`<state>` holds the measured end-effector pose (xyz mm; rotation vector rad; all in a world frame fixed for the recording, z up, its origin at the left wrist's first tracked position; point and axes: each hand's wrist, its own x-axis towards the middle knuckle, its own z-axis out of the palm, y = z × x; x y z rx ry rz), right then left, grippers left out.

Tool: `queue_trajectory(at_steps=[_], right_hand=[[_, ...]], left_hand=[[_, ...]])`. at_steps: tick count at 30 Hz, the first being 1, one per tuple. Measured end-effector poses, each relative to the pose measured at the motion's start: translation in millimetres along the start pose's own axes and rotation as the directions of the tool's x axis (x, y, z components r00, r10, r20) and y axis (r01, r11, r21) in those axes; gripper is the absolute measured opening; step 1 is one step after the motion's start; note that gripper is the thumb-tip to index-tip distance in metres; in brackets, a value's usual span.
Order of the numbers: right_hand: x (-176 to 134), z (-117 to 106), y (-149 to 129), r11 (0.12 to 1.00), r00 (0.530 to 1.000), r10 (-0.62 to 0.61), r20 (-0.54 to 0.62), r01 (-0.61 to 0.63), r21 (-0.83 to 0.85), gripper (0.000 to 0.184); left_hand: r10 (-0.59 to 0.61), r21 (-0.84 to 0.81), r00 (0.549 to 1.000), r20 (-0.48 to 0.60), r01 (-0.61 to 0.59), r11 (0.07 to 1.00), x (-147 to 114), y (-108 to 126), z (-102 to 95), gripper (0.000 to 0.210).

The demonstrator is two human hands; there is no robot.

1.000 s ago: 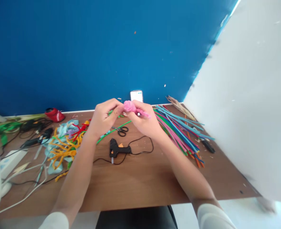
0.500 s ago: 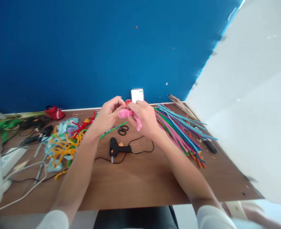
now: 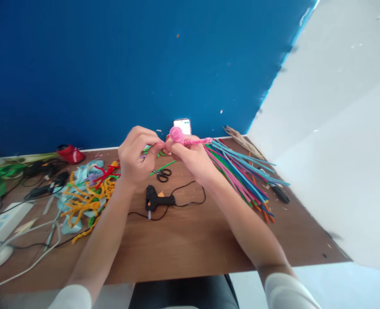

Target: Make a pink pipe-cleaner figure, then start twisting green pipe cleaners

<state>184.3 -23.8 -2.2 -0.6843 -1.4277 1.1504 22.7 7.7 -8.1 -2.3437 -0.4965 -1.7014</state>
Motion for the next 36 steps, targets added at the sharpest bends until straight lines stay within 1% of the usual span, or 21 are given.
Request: queue_trajectory(at_steps=[2, 3, 5, 7, 9, 11, 12, 14, 16, 17, 19, 20, 21, 23, 25, 26, 28, 30, 31, 33, 36], right_hand=[[0.3, -4.5, -0.6, 0.923, 0.978, -0.206, -0.030, 0.184, -0.337, 0.021], [0.4, -7.0, -0.6, 0.829, 0.953, -0.304, 0.004, 0.267, -0.491, 0.018], [0.6, -12.1, -0.3, 0.559, 0.870, -0.470, 0.149, 0.424, -0.713, 0.012], [1.2, -17.1, 0.0, 0.252, 0.770, -0.546, 0.329, 0.526, -0.812, 0.012], [2.4, -21.0, 0.9, 0.033, 0.707, -0.547, 0.449, 0.554, -0.832, 0.017], [3.9, -22.9, 3.5, -0.066, 0.680, -0.543, 0.492, 0.549, -0.833, 0.020], [4.5, -22.7, 5.8, -0.073, 0.674, -0.553, 0.489, 0.546, -0.835, 0.021], [5.0, -19.5, 11.4, 0.007, 0.683, -0.592, 0.428, 0.536, -0.844, 0.020], [4.1, -12.4, 16.3, 0.247, 0.741, -0.617, 0.264, 0.502, -0.829, 0.019], [3.2, -7.8, 17.6, 0.426, 0.797, -0.585, 0.150, 0.460, -0.779, 0.020], [0.9, 1.7, 17.2, 0.829, 0.933, -0.351, -0.082, 0.269, -0.489, 0.020], [-0.2, 5.9, 15.5, 0.948, 0.969, -0.210, -0.133, 0.168, -0.270, 0.021], [-1.2, 9.1, 13.0, 0.998, 0.990, -0.053, -0.130, 0.047, -0.048, 0.020], [-2.8, 12.3, 6.7, 0.944, 0.980, 0.194, 0.045, -0.199, 0.264, 0.021], [-4.2, 11.6, 0.1, 0.861, 0.932, 0.299, 0.207, -0.357, 0.363, 0.021], [-4.9, 10.4, -3.0, 0.851, 0.921, 0.310, 0.236, -0.380, 0.364, 0.022], [-6.4, 7.6, -8.4, 0.906, 0.948, 0.262, 0.179, -0.306, 0.294, 0.021], [-7.8, 5.3, -12.7, 0.988, 0.992, 0.118, 0.037, -0.121, 0.095, 0.021], [-8.5, 4.4, -14.4, 0.999, 0.999, 0.028, -0.018, -0.028, -0.034, 0.022], [-9.4, 2.4, -16.5, 0.963, 0.993, -0.110, -0.052, 0.093, -0.254, 0.026], [-8.5, -2.5, -14.8, 0.879, 0.975, -0.222, -0.001, 0.200, -0.432, 0.028]], left_hand=[[-0.182, -0.067, 0.980, 0.087, 0.188, 0.980, 3.3, 2.5, -3.2, 0.018], [-0.275, -0.087, 0.954, 0.122, 0.286, 0.954, 4.4, 3.9, -4.5, 0.023], [-0.433, -0.126, 0.882, 0.185, 0.458, 0.880, 5.2, 5.8, -6.6, 0.029], [-0.533, -0.178, 0.798, 0.282, 0.589, 0.788, 4.7, 6.3, -8.2, 0.032], [-0.568, -0.219, 0.736, 0.368, 0.662, 0.716, 3.9, 5.7, -9.2, 0.033], [-0.564, -0.230, 0.725, 0.395, 0.672, 0.704, 3.7, 5.3, -9.0, 0.031], [-0.553, -0.219, 0.740, 0.384, 0.655, 0.723, 3.8, 5.4, -8.1, 0.030], [-0.507, -0.174, 0.796, 0.332, 0.580, 0.796, 4.1, 5.9, -4.8, 0.030], [-0.417, -0.110, 0.875, 0.244, 0.453, 0.885, 3.5, 5.8, -0.3, 0.031], [-0.355, -0.074, 0.915, 0.190, 0.374, 0.925, 2.6, 5.2, 2.0, 0.032], [-0.202, 0.000, 0.975, 0.092, 0.202, 0.979, -0.8, 2.6, 6.0, 0.030], [-0.118, 0.036, 0.991, 0.055, 0.116, 0.993, -3.1, 0.9, 7.5, 0.029], [-0.034, 0.071, 0.999, 0.023, 0.033, 0.997, -5.6, -0.8, 8.5, 0.026], [0.118, 0.139, 0.992, -0.035, -0.112, 0.984, -10.4, -3.2, 9.3, 0.018], [0.223, 0.197, 0.971, -0.086, -0.203, 0.959, -13.6, -3.7, 9.1, 0.010], [0.247, 0.211, 0.963, -0.106, -0.221, 0.952, -14.2, -3.4, 8.8, 0.006], [0.224, 0.187, 0.967, -0.125, -0.199, 0.962, -13.4, -2.2, 8.0, 0.004], [0.147, 0.121, 0.981, -0.123, -0.132, 0.984, -10.4, -1.1, 7.4, 0.005], [0.105, 0.079, 0.988, -0.115, -0.096, 0.992, -8.5, -0.5, 7.0, 0.006], [0.022, -0.003, 0.995, -0.094, -0.022, 1.000, -4.2, 1.2, 6.2, 0.009], [-0.174, -0.103, 0.985, -0.019, 0.171, 0.980, 2.2, 6.8, 3.0, 0.019]])
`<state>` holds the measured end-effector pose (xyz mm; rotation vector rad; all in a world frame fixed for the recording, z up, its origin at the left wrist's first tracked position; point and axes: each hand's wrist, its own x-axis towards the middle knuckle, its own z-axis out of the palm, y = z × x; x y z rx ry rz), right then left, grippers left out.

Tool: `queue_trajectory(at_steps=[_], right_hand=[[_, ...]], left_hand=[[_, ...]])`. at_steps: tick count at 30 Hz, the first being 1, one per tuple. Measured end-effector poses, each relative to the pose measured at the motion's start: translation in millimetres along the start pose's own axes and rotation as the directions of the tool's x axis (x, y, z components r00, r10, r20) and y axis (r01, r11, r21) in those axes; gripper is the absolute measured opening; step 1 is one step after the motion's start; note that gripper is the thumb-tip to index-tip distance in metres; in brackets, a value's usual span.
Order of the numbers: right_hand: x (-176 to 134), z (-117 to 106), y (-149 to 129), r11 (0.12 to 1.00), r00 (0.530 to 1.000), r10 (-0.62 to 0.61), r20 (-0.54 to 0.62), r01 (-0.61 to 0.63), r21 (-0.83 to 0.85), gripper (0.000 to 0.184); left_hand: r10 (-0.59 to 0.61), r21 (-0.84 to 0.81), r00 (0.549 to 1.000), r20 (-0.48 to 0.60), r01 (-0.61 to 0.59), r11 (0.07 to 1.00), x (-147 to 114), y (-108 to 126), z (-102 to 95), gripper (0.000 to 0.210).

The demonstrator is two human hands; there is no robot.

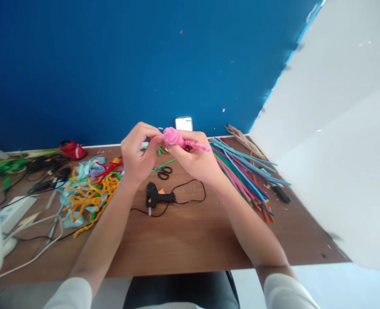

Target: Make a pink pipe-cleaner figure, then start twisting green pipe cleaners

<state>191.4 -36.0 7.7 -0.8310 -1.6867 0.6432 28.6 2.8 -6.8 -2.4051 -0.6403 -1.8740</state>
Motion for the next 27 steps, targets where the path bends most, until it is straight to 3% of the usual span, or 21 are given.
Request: queue_trajectory(at_steps=[3, 5, 8, 12, 18, 21, 24, 25, 27], right_hand=[[2.0, -3.9, 9.3, 0.921, 0.973, -0.232, 0.012, 0.224, -0.319, 0.016], [3.9, -6.5, 14.9, 0.734, 0.911, -0.402, 0.093, 0.381, -0.562, 0.012], [6.1, -9.1, 18.3, 0.512, 0.854, -0.465, 0.233, 0.474, -0.716, 0.022], [6.6, -10.1, 19.6, 0.464, 0.845, -0.468, 0.257, 0.483, -0.743, 0.025], [6.6, -7.1, 32.0, 0.475, 0.842, -0.483, 0.239, 0.482, -0.736, 0.023], [6.0, -1.2, 33.3, 0.651, 0.867, -0.479, 0.134, 0.454, -0.609, 0.022], [3.8, 7.8, 26.0, 0.944, 0.970, -0.242, -0.013, 0.232, -0.236, 0.020], [3.1, 10.8, 22.7, 0.993, 0.993, -0.114, -0.037, 0.112, -0.044, 0.023], [2.4, 15.3, 16.9, 0.927, 0.990, 0.133, 0.047, -0.142, 0.348, 0.025]], left_hand=[[-0.242, -0.034, 0.965, 0.104, 0.247, 0.968, 4.1, 7.5, -5.4, 0.027], [-0.345, -0.053, 0.919, 0.191, 0.361, 0.931, 5.8, 9.6, -9.9, 0.028], [-0.452, -0.093, 0.831, 0.324, 0.503, 0.859, 5.5, 6.7, -15.0, 0.029], [-0.502, -0.158, 0.763, 0.407, 0.601, 0.784, 1.1, -0.9, -15.2, 0.032], [-0.461, -0.172, 0.777, 0.429, 0.571, 0.803, -0.9, 0.2, -12.1, 0.027], [-0.371, -0.114, 0.855, 0.362, 0.435, 0.893, 2.0, 3.3, -9.9, 0.024], [-0.174, -0.004, 0.954, 0.244, 0.180, 0.984, 3.3, 2.5, -7.0, 0.025], [-0.093, 0.036, 0.972, 0.215, 0.088, 0.995, 2.7, 1.0, -6.4, 0.025], [0.043, 0.104, 0.982, 0.184, -0.063, 0.993, -0.1, -3.6, -6.0, 0.023]])
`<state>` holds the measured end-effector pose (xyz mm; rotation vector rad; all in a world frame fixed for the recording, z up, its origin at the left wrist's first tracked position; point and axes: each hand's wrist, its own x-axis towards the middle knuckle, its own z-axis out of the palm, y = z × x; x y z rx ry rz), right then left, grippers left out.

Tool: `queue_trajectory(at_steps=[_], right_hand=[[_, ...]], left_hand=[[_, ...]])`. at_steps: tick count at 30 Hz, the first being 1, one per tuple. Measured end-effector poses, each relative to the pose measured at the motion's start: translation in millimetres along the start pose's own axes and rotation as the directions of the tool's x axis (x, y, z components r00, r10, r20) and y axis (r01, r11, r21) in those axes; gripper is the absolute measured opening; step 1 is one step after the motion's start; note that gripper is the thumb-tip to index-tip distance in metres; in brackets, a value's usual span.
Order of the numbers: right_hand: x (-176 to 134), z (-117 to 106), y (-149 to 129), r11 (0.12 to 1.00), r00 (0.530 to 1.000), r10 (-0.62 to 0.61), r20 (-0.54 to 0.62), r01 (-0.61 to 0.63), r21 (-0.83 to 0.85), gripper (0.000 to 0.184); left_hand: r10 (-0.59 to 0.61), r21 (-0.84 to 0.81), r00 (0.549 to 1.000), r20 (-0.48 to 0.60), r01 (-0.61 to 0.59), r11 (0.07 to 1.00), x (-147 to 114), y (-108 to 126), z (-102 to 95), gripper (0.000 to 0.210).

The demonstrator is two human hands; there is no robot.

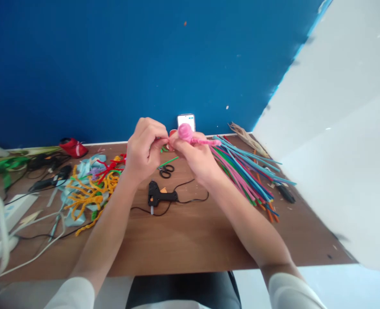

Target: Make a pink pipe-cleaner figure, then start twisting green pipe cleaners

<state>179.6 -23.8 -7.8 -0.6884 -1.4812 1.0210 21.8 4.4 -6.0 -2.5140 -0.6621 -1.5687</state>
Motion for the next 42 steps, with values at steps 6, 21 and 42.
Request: queue_trajectory(at_steps=[6, 21, 42], right_hand=[[0.9, 0.3, -5.0, 0.851, 0.913, 0.345, 0.220, -0.403, 0.337, 0.024], [3.5, -20.7, 16.4, 0.176, 0.777, -0.530, 0.340, 0.493, -0.852, 0.031], [4.1, -10.0, 12.5, 0.805, 0.902, -0.422, -0.092, 0.326, -0.496, 0.018]], left_hand=[[0.187, 0.089, 0.982, -0.037, -0.183, 0.979, -8.1, -11.0, 2.3, 0.012], [-0.397, -0.395, 0.844, 0.361, 0.524, 0.755, -0.6, -5.6, -4.4, 0.012], [-0.258, -0.267, 0.956, 0.136, 0.287, 0.920, -0.5, -6.5, 3.0, 0.027]])
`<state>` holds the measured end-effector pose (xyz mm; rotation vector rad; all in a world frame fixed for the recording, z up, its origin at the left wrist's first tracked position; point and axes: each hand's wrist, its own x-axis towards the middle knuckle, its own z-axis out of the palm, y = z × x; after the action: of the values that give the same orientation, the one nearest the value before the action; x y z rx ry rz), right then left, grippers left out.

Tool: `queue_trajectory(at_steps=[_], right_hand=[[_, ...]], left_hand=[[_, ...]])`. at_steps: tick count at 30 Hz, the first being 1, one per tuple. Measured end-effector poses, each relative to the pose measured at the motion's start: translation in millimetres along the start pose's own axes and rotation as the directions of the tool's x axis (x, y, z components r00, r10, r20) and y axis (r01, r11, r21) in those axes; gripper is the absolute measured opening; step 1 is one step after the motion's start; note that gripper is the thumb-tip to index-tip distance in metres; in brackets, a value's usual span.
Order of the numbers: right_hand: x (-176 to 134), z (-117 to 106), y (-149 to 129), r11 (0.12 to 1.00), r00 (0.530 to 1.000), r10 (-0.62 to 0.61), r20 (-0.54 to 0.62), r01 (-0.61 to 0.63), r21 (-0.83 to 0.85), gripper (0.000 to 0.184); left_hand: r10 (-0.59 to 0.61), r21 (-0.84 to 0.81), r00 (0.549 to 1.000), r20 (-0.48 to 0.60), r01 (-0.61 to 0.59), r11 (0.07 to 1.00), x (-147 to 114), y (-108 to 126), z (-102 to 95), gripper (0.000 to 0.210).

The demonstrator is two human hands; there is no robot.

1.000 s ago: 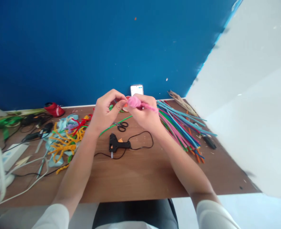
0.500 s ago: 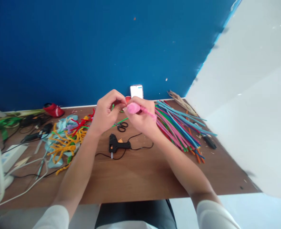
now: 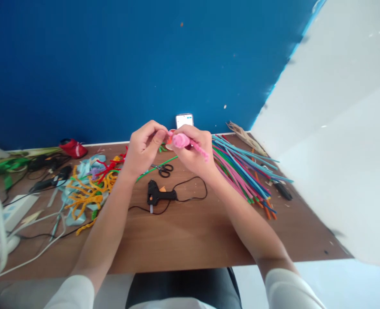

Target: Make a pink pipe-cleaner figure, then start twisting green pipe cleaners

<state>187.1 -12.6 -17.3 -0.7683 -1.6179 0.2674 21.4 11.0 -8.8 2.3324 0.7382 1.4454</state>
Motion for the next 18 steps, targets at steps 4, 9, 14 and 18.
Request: queue_trajectory(at_steps=[4, 9, 14, 18], right_hand=[[1.5, -8.9, 7.9, 0.822, 0.903, -0.402, 0.151, 0.428, -0.376, 0.019], [5.1, -15.9, 11.4, 0.637, 0.833, -0.448, 0.325, 0.552, -0.538, 0.021], [6.0, -14.1, 15.4, 0.602, 0.810, -0.454, 0.372, 0.586, -0.543, 0.023], [0.3, -6.2, 13.4, 0.731, 0.882, -0.409, 0.235, 0.470, -0.494, 0.024]], left_hand=[[-0.154, -0.168, 0.985, 0.079, 0.165, 0.972, -1.3, 5.1, 0.6, 0.028], [-0.211, -0.243, 0.969, 0.130, 0.238, 0.941, -2.3, 3.7, 0.7, 0.024], [-0.232, -0.213, 0.960, 0.159, 0.262, 0.941, -2.9, -2.4, 1.7, 0.021], [-0.159, -0.195, 0.979, 0.130, 0.182, 0.964, -2.0, -2.4, 3.7, 0.020]])
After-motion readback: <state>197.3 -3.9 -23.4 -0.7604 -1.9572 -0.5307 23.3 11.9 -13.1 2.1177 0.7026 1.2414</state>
